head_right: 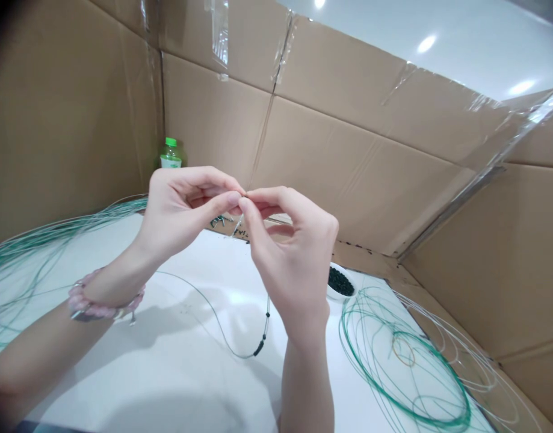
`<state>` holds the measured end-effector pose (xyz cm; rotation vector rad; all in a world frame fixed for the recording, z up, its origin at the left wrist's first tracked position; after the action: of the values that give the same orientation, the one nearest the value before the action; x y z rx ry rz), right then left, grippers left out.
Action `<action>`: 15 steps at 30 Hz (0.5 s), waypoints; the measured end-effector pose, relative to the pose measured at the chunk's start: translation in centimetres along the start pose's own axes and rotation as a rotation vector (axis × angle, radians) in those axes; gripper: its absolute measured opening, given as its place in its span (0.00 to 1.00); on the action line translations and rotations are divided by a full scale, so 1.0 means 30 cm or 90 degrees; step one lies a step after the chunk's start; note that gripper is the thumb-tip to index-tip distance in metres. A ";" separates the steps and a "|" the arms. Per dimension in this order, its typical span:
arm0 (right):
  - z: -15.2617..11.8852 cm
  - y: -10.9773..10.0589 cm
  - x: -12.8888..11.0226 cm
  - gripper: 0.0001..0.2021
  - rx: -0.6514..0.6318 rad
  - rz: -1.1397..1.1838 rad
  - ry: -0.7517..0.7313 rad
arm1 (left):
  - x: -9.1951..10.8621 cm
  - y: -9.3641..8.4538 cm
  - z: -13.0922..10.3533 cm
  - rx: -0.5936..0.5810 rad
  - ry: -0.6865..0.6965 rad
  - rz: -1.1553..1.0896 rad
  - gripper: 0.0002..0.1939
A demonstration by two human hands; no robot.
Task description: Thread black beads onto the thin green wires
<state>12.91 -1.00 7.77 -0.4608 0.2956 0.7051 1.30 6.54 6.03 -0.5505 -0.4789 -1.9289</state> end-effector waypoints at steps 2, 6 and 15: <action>0.001 -0.001 0.002 0.04 -0.002 0.002 0.009 | -0.003 0.006 -0.003 -0.009 -0.005 0.006 0.04; 0.005 -0.025 0.014 0.04 -0.038 -0.053 0.027 | 0.004 0.011 -0.002 -0.018 0.013 0.035 0.05; 0.021 -0.026 0.087 0.04 -0.185 0.020 0.109 | -0.037 0.049 -0.005 -0.039 -0.002 0.035 0.05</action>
<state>15.41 0.24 7.48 -0.7965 0.3639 0.7444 3.03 6.70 5.38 -0.6010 -0.4045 -1.8959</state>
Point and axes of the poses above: each hand's wrist, its own z-axis towards the middle knuckle, its own y-axis out of the palm, x = y × z, the point moved 7 cm from there along z, towards the middle knuckle, and after that the axes turned 5 degrees about -z, right-handed, at the moved point
